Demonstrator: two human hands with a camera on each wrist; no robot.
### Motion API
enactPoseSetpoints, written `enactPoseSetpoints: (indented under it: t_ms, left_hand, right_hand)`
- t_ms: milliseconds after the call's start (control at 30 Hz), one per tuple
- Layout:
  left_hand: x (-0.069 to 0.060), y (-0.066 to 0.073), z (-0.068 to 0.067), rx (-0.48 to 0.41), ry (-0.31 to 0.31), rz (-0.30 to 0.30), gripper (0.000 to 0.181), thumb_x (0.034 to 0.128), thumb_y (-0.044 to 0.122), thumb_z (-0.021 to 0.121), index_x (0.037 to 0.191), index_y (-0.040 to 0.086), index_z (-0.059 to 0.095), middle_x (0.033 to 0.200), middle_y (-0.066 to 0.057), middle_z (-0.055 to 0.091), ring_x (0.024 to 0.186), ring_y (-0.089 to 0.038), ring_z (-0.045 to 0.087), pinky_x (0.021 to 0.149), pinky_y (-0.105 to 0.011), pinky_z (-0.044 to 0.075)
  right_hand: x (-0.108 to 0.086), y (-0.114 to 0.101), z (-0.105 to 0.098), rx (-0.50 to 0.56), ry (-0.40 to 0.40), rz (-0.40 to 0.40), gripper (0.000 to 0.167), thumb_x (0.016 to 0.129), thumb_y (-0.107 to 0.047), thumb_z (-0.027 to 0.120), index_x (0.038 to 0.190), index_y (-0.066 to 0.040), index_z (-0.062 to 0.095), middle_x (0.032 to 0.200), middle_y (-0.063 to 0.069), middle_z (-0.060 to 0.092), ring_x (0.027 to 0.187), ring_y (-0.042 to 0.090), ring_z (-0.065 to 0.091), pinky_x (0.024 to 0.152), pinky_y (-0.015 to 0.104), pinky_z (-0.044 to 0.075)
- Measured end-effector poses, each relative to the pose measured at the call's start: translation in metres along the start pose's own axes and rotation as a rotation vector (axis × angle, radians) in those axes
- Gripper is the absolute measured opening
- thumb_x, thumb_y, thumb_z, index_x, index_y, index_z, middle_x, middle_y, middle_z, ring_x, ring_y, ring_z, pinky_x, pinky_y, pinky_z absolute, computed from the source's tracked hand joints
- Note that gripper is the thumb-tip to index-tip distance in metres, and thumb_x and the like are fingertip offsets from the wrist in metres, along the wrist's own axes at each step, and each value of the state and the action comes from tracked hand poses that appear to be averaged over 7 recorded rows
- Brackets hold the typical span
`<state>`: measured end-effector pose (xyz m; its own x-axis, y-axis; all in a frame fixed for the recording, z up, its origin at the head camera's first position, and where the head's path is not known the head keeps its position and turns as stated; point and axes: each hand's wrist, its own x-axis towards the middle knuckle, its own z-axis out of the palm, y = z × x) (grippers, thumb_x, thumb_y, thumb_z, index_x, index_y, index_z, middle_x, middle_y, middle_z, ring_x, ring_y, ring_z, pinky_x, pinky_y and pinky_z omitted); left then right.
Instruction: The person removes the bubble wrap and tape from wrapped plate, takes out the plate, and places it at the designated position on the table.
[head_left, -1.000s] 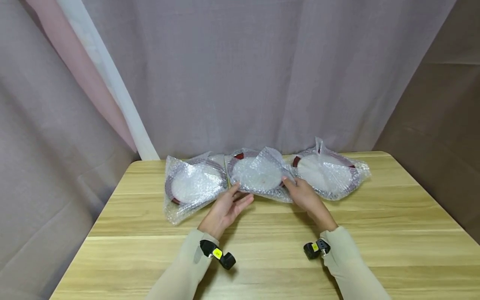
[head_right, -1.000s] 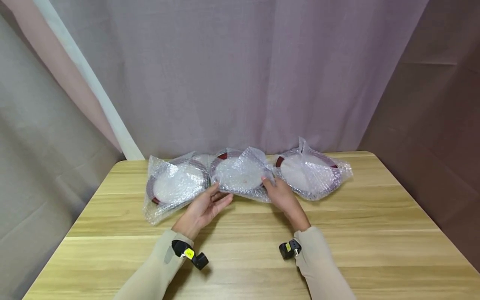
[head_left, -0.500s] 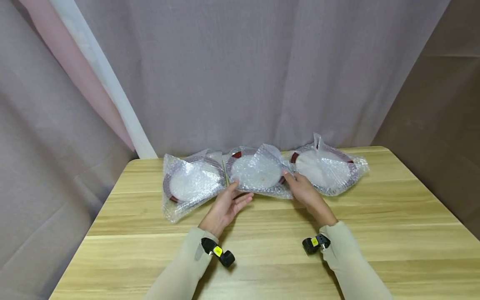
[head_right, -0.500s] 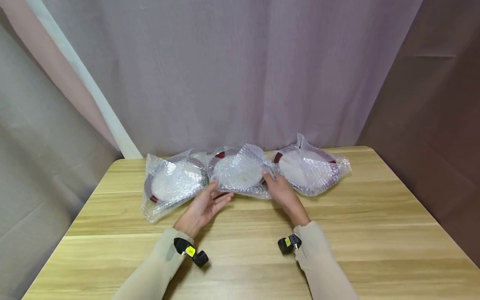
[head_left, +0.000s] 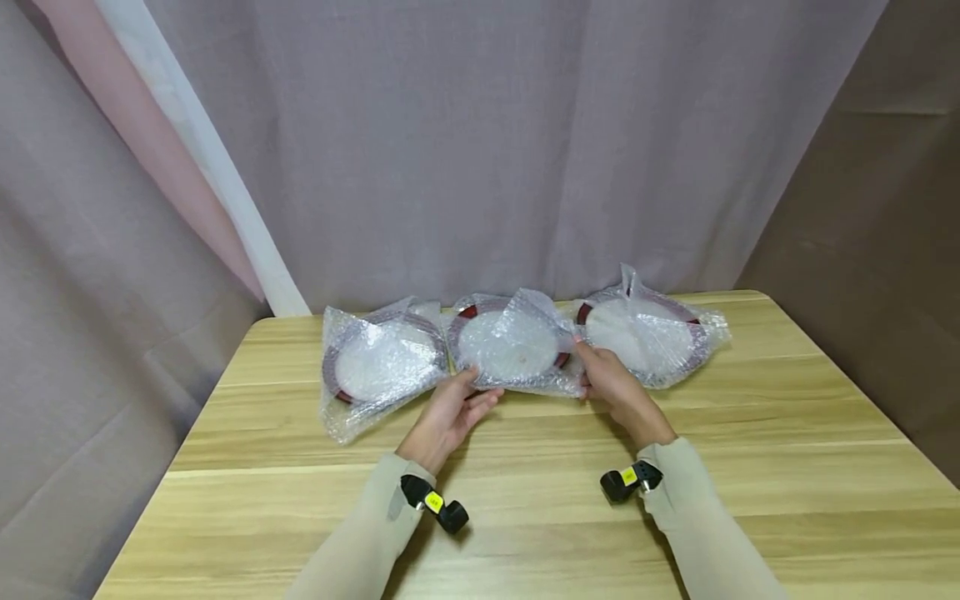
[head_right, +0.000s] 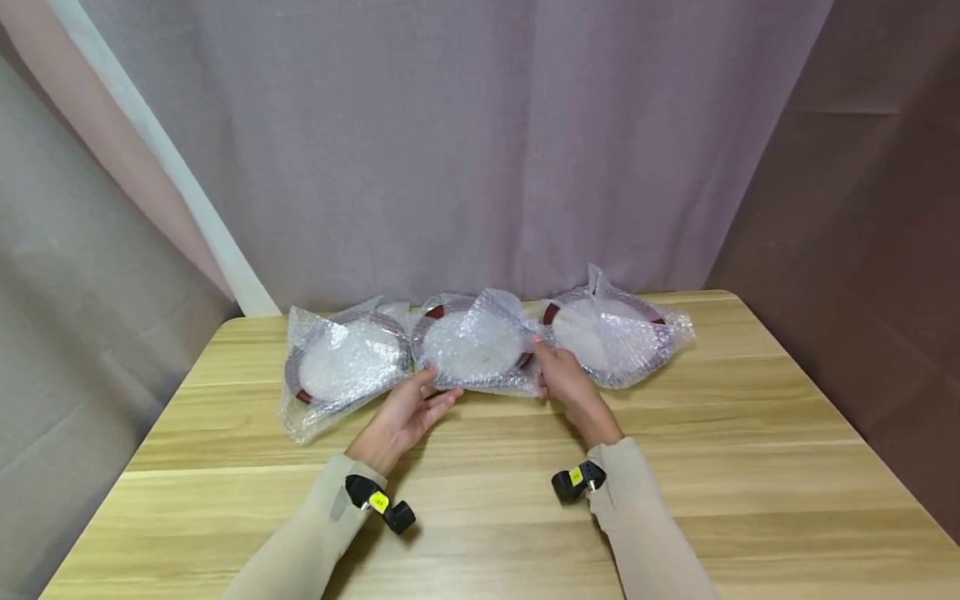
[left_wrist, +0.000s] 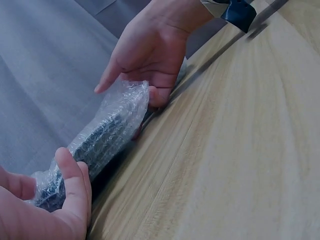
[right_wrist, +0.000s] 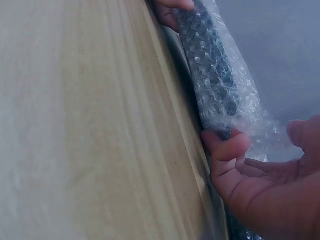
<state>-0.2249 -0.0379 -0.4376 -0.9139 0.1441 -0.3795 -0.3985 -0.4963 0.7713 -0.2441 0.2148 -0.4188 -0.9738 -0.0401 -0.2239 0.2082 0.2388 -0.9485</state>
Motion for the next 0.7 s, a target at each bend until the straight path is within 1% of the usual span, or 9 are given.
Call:
enactPoseSetpoints:
  t_ms: [133,267,333,400,433,467,567,633,700]
  left_hand:
    - [-0.002,-0.001,0.001,0.036,0.016,0.005,0.046,0.1114,0.014,0.050,0.154,-0.002,0.039,0.137,-0.024,0.050,0.102,-0.028,0.070,0.078,-0.022,0.061]
    - [-0.003,-0.001,0.003,0.072,0.009,0.018,0.039,0.1109,0.012,0.048,0.146,-0.003,0.045,0.120,-0.019,0.056,0.093,-0.024,0.069,0.074,-0.020,0.059]
    - [-0.004,-0.001,0.003,0.093,0.004,0.023,0.038,0.1106,0.012,0.048,0.145,-0.004,0.045,0.115,-0.017,0.056,0.092,-0.023,0.068,0.072,-0.020,0.058]
    - [-0.005,-0.001,0.003,0.107,0.006,0.026,0.042,0.1101,0.012,0.047,0.149,-0.003,0.042,0.114,-0.016,0.053,0.093,-0.023,0.067,0.071,-0.019,0.057]
    - [-0.005,-0.001,0.003,0.115,0.008,0.024,0.039,0.1098,0.012,0.047,0.146,-0.002,0.044,0.114,-0.015,0.052,0.093,-0.023,0.067,0.070,-0.019,0.057]
    - [-0.006,-0.001,0.003,0.122,0.010,0.027,0.036,0.1094,0.012,0.047,0.143,-0.002,0.046,0.113,-0.015,0.052,0.093,-0.023,0.067,0.071,-0.019,0.057]
    - [-0.008,0.000,0.003,0.137,0.018,0.031,0.027,0.1079,0.011,0.047,0.132,-0.001,0.049,0.111,-0.014,0.052,0.092,-0.022,0.067,0.071,-0.020,0.056]
    - [-0.009,0.000,0.002,0.162,0.021,0.031,0.018,0.1072,0.011,0.047,0.122,0.001,0.051,0.109,-0.013,0.054,0.091,-0.021,0.067,0.070,-0.019,0.056]
    - [-0.011,-0.002,0.000,0.182,0.031,0.032,0.018,0.1062,0.010,0.047,0.121,0.001,0.051,0.107,-0.012,0.054,0.089,-0.020,0.067,0.068,-0.018,0.055]
  right_hand:
    - [0.001,0.002,-0.001,0.053,-0.010,0.034,0.061,0.113,-0.051,0.034,0.130,0.006,0.048,0.077,-0.003,0.045,0.065,0.006,0.047,0.057,0.020,0.051]
    - [0.002,0.002,-0.003,0.106,-0.023,0.061,0.069,0.113,-0.051,0.035,0.144,0.010,0.039,0.081,-0.001,0.046,0.066,0.005,0.049,0.056,0.019,0.052]
    - [0.003,0.002,-0.004,0.139,-0.034,0.074,0.069,0.113,-0.051,0.035,0.145,0.010,0.037,0.080,-0.001,0.047,0.066,0.006,0.050,0.056,0.020,0.053]
    - [0.003,0.002,-0.006,0.184,-0.055,0.080,0.067,0.113,-0.050,0.036,0.144,0.010,0.039,0.078,-0.002,0.048,0.064,0.006,0.051,0.055,0.021,0.053]
    - [0.004,0.002,-0.006,0.202,-0.065,0.084,0.065,0.114,-0.049,0.036,0.141,0.009,0.041,0.077,-0.002,0.049,0.064,0.007,0.052,0.055,0.021,0.054]
    - [0.004,0.002,-0.007,0.211,-0.071,0.089,0.065,0.113,-0.050,0.036,0.142,0.008,0.040,0.075,-0.002,0.049,0.063,0.007,0.052,0.055,0.022,0.054]
    - [0.004,0.004,-0.007,0.216,-0.085,0.087,0.060,0.114,-0.049,0.036,0.136,0.006,0.044,0.073,-0.003,0.049,0.061,0.006,0.051,0.055,0.021,0.054]
    - [0.005,0.006,-0.008,0.200,-0.097,0.077,0.056,0.114,-0.047,0.038,0.134,0.004,0.045,0.074,-0.003,0.050,0.060,0.006,0.051,0.056,0.021,0.054]
    - [0.004,0.008,-0.008,0.189,-0.117,0.062,0.053,0.114,-0.045,0.040,0.132,0.005,0.046,0.077,-0.003,0.051,0.060,0.006,0.050,0.057,0.021,0.054]
